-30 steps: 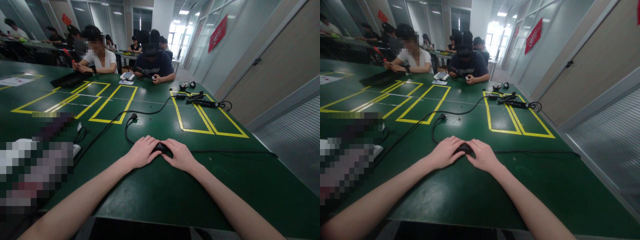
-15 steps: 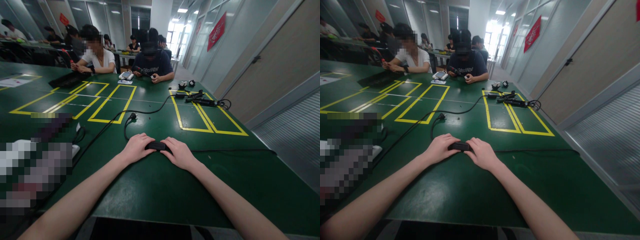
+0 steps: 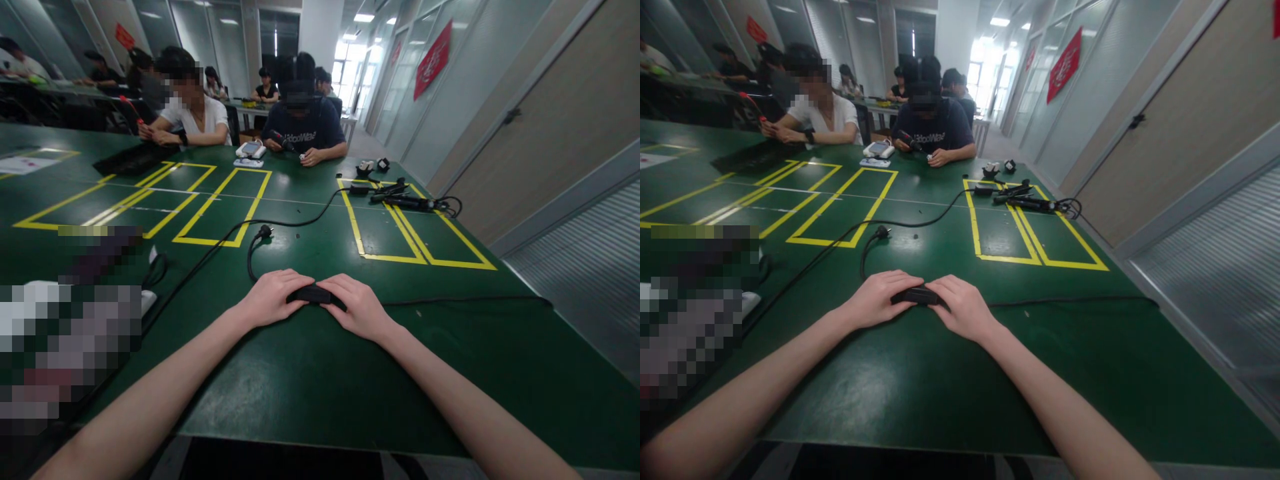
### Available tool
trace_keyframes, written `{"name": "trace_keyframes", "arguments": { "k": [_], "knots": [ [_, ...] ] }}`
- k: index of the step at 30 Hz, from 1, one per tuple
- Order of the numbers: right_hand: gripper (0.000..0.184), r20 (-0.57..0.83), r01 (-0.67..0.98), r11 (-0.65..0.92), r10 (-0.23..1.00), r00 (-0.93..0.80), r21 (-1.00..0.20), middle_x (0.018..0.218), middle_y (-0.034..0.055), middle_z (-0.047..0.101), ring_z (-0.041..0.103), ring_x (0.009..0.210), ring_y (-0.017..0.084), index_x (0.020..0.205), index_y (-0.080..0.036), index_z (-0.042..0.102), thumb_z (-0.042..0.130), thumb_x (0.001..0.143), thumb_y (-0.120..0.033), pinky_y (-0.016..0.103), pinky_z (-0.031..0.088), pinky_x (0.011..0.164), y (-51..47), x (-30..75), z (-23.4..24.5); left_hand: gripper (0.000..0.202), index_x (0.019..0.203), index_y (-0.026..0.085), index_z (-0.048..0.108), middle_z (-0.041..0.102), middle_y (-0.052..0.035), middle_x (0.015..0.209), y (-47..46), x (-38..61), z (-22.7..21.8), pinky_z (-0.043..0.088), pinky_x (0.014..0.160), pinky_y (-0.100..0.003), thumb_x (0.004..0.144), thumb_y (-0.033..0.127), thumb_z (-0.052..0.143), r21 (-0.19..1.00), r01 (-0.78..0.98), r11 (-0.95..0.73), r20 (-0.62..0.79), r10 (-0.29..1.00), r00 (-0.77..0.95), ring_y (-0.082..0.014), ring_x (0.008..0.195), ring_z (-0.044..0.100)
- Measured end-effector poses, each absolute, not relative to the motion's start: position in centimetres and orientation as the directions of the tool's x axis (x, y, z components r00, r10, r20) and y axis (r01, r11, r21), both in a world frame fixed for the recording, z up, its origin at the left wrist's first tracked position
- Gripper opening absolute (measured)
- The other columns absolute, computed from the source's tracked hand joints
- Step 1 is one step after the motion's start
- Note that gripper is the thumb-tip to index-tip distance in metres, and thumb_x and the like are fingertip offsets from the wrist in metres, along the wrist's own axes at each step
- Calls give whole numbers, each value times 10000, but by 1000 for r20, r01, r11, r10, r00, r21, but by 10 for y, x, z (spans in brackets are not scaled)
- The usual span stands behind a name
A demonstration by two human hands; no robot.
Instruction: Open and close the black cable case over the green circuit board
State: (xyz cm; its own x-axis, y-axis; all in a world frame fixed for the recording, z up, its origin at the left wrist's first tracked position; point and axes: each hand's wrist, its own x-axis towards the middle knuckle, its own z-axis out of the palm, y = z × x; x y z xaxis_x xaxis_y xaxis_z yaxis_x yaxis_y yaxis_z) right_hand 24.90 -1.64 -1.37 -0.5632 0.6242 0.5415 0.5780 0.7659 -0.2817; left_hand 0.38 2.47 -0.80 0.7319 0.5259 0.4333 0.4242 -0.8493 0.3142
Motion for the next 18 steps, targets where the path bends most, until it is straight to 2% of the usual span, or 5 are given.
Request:
{"name": "trace_keyframes", "arguments": {
  "k": [6,10,13,18],
  "knots": [
    [246,624,549,793,574,-531,-263,1099,112,735,704,977,252,1225,-211,637,620,980,-201,416,624,835,-17,249,-13,280,1232,178,673,783,-80,1084,24,4,-9,581,885,-346,975,288,656,325,421,-847,421,528,738,-223,959,747],
    [252,626,548,789,582,-520,-278,1080,108,736,712,966,251,1226,-219,637,626,975,-210,412,633,816,-17,249,-13,313,1281,184,650,775,-83,1139,22,6,-8,584,913,-345,977,259,646,341,404,-848,450,525,722,-221,1011,747],
    [277,627,547,782,593,-505,-299,1100,108,732,717,990,253,1241,-229,629,638,965,-223,420,635,836,-18,249,-14,282,1233,179,671,788,-75,1088,21,6,-8,591,878,-334,958,243,659,354,399,-846,441,527,726,-218,954,760],
    [213,645,526,793,581,-497,-308,1056,101,726,711,961,245,1158,-222,631,646,948,-194,399,627,816,-18,248,-16,287,1217,181,685,792,-77,1091,20,6,-10,598,864,-327,934,224,665,349,401,-847,462,528,712,-225,961,770]
  ]
}}
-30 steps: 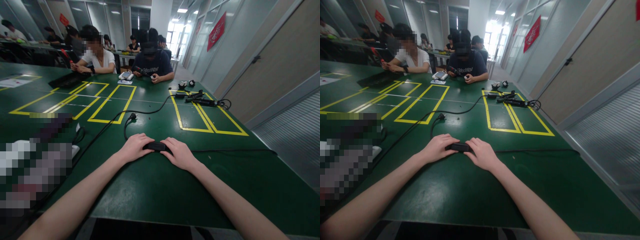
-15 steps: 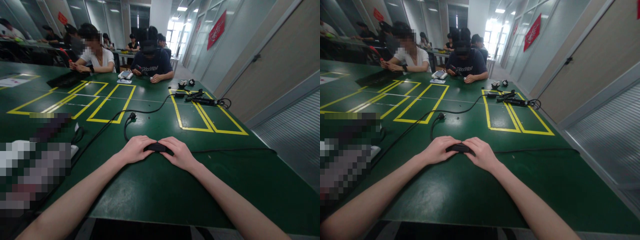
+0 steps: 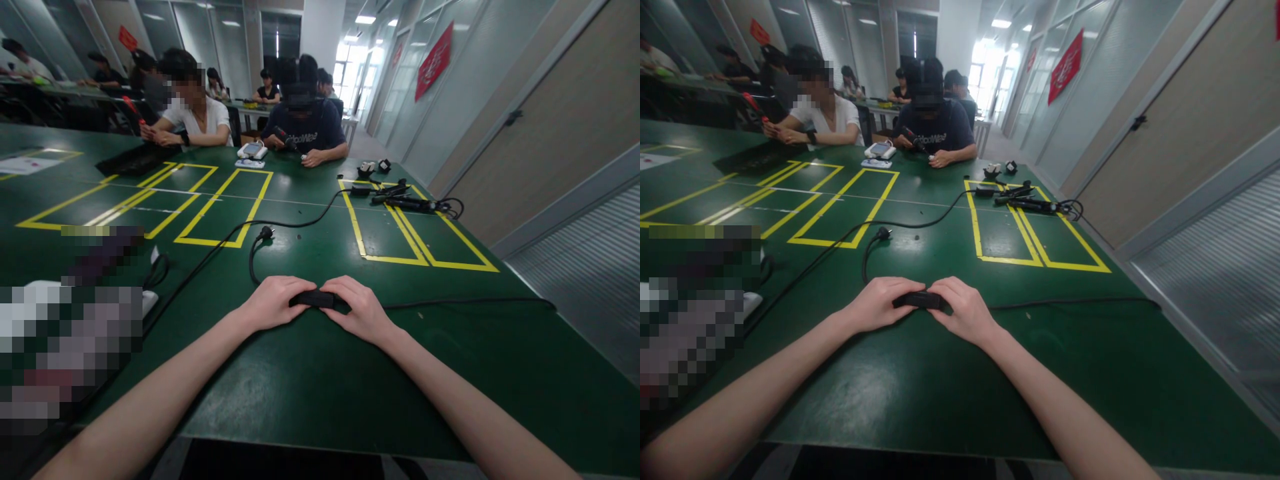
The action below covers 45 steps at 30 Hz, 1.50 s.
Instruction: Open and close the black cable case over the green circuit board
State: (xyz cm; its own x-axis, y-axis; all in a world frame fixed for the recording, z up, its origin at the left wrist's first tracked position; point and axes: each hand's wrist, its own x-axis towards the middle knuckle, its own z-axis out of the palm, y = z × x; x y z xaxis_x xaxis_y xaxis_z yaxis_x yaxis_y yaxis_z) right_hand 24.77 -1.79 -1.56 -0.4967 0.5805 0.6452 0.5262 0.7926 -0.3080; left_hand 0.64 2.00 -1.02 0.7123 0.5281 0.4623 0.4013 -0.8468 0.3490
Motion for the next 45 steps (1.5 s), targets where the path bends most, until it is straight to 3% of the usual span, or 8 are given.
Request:
{"name": "trace_keyframes", "arguments": {
  "k": [12,19,22,27,33,40,45],
  "knots": [
    [147,616,544,775,607,-503,-320,904,68,675,656,826,225,1088,-214,627,650,944,-202,350,563,695,-21,248,-12,345,1297,209,677,791,-76,1136,17,6,-12,601,893,-320,961,287,662,384,371,-845,481,527,701,-219,992,773],
    [264,631,499,781,609,-480,-374,1077,104,683,680,997,244,1162,-211,614,659,904,-174,393,602,847,-20,245,-13,321,1263,201,690,797,-75,1093,15,8,-11,598,860,-307,960,308,681,395,382,-835,456,540,707,-216,936,778],
    [223,648,496,785,601,-468,-371,1035,92,689,688,955,239,1123,-220,636,669,906,-180,386,610,821,-20,246,-15,365,1313,197,656,785,-84,1132,14,9,-11,601,887,-323,959,284,670,401,383,-832,475,547,690,-219,980,770],
    [271,654,507,780,603,-457,-366,1065,102,690,692,969,250,1169,-227,647,684,902,-199,402,617,821,-20,247,-16,268,1208,183,689,789,-81,1105,14,9,-11,612,866,-325,952,260,680,403,347,-847,485,519,704,-221,965,773],
    [233,680,513,796,571,-461,-320,1060,112,700,696,953,246,1144,-207,653,687,913,-203,391,620,807,-20,246,-15,299,1238,182,677,784,-78,1131,14,10,-9,608,898,-324,944,232,687,400,347,-848,490,518,701,-218,1000,768],
    [199,705,507,832,498,-504,-225,1018,101,726,702,890,232,1141,-207,650,658,942,-211,377,613,759,-20,247,-12,312,1255,178,665,783,-90,1149,14,11,-12,619,920,-333,951,246,682,332,347,-877,531,478,700,-220,1026,769],
    [286,619,536,764,625,-476,-359,1147,115,699,700,1053,264,1178,-233,599,673,903,-258,418,612,878,-24,245,-11,282,1277,176,660,756,-109,1247,15,11,-12,601,1005,-374,1007,206,586,234,282,-930,626,366,688,-215,1150,734]
  ]
}}
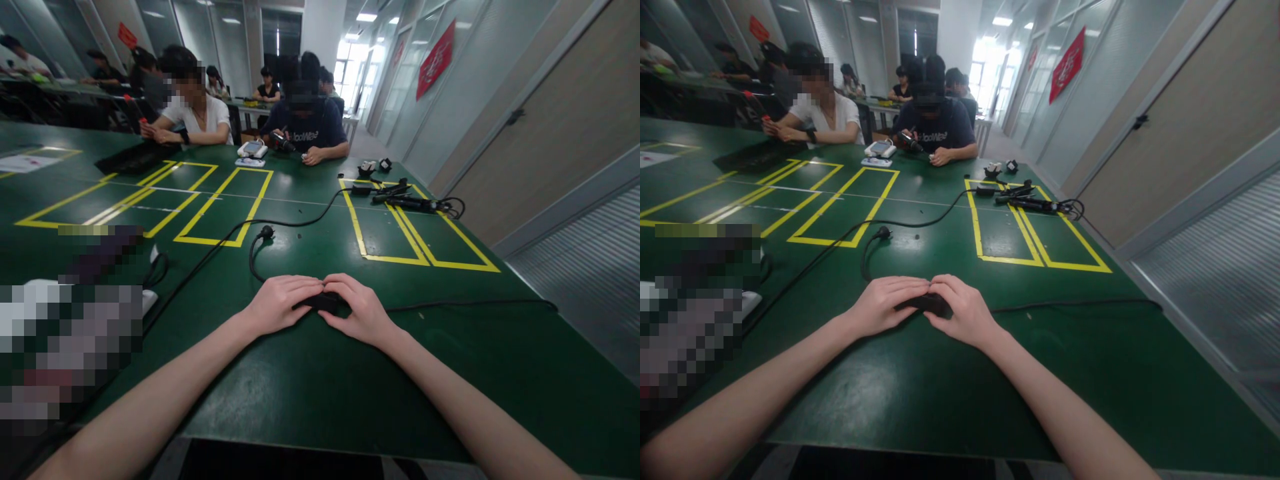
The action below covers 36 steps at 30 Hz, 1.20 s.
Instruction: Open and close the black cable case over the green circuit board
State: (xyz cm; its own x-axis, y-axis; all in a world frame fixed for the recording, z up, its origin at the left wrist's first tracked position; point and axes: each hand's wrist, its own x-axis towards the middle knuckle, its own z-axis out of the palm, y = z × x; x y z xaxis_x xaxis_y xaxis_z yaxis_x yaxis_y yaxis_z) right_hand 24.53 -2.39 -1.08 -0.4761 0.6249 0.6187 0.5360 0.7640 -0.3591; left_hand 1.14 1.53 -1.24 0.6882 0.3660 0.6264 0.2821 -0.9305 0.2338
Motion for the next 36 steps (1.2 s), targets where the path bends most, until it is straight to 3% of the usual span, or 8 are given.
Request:
{"name": "trace_keyframes", "arguments": {
  "k": [4,8,10,17,21,27,32,36],
  "knots": [
    [397,467,505,632,774,-427,-587,1119,101,703,715,999,257,1250,-231,532,698,901,-323,421,610,877,-32,246,-9,316,1336,188,632,736,-101,1303,16,11,-7,563,1062,-420,1031,173,547,93,269,-959,678,258,688,-223,1271,668],
    [369,199,203,307,884,-424,-930,1072,62,697,738,778,177,1276,-255,473,606,988,-443,307,614,664,-33,252,-9,333,1338,262,640,748,-41,1289,12,13,-2,519,1112,-438,1043,157,528,18,293,-956,659,232,715,-207,1286,650],
    [452,54,77,104,871,-487,-992,992,43,704,714,630,147,1344,-251,446,555,1008,-533,261,572,542,-30,254,-9,326,1326,268,646,746,-32,1294,10,15,-1,510,1121,-430,1043,153,534,-5,280,-960,665,206,718,-201,1302,636],
    [613,-34,78,-1,908,-417,-997,686,-21,640,527,436,79,1175,-151,640,694,858,-673,197,396,406,-24,255,-6,399,1409,229,564,674,-88,1408,11,17,2,465,1168,-454,1019,148,574,-36,306,-951,702,194,686,-220,1370,586],
    [655,41,66,49,992,-118,-997,651,-30,624,436,379,72,1151,-168,644,743,782,-699,201,288,349,-16,269,0,469,1460,230,537,600,-129,1490,12,13,4,387,1221,-545,999,226,618,16,384,-923,690,288,664,-273,1425,532],
    [475,236,-10,254,912,336,-967,695,-1,641,331,378,42,801,-208,588,758,773,-651,188,229,328,3,320,21,286,1281,200,676,737,-94,1287,12,15,2,529,1098,-448,1013,237,581,113,336,-935,666,322,673,-229,1248,667],
    [456,254,5,289,831,495,-957,672,-5,642,265,352,15,758,-213,573,804,720,-604,171,183,325,12,378,25,248,1185,147,715,776,-96,1137,11,16,-2,589,961,-377,1019,257,568,172,330,-928,621,363,695,-218,1082,723],
    [367,200,132,152,793,576,-980,597,-11,584,351,341,51,947,-212,658,812,751,-482,213,226,349,12,430,5,259,1176,162,726,777,-89,1086,11,15,-5,594,903,-357,1022,281,556,215,354,-910,565,411,715,-212,1008,731]
  ]
}}
